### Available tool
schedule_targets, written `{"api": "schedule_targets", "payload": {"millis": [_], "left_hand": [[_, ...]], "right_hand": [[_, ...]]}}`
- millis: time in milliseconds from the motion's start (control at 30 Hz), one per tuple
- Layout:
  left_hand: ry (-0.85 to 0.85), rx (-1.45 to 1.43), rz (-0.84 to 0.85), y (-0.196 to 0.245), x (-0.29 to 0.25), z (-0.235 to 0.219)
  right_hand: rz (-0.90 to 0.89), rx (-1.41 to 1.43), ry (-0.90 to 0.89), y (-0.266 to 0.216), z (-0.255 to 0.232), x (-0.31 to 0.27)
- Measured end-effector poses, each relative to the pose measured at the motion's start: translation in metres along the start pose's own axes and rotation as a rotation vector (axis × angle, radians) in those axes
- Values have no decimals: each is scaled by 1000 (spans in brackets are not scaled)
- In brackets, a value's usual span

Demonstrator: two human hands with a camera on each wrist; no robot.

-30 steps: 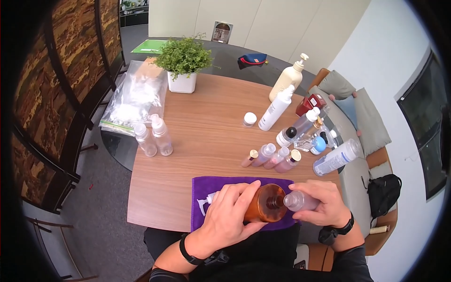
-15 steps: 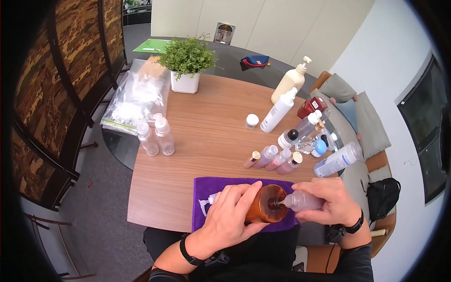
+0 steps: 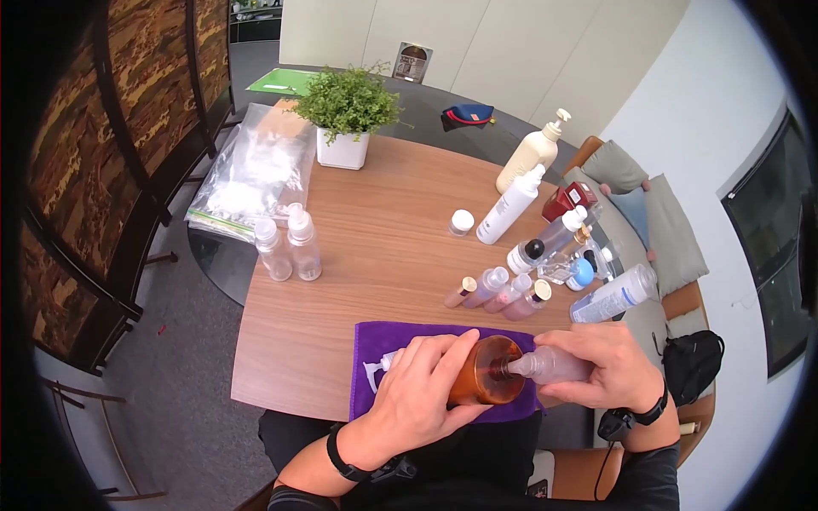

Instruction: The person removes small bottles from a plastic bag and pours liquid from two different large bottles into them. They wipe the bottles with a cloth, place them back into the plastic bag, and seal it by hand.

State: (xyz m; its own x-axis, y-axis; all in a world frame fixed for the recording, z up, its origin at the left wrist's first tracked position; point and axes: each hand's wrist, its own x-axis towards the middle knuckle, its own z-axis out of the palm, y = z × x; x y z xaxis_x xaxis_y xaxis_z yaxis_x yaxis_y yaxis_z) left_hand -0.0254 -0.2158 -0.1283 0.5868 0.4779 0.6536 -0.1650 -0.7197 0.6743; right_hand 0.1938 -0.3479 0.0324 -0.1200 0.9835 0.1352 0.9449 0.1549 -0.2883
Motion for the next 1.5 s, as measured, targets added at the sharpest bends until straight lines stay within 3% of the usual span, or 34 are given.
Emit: {"api": "schedule_targets", "payload": {"millis": [1500], "left_hand": [[-23,11,-31,-1,0,-1]], "right_hand": [[41,-159,-96,-21,-22,15]]}}
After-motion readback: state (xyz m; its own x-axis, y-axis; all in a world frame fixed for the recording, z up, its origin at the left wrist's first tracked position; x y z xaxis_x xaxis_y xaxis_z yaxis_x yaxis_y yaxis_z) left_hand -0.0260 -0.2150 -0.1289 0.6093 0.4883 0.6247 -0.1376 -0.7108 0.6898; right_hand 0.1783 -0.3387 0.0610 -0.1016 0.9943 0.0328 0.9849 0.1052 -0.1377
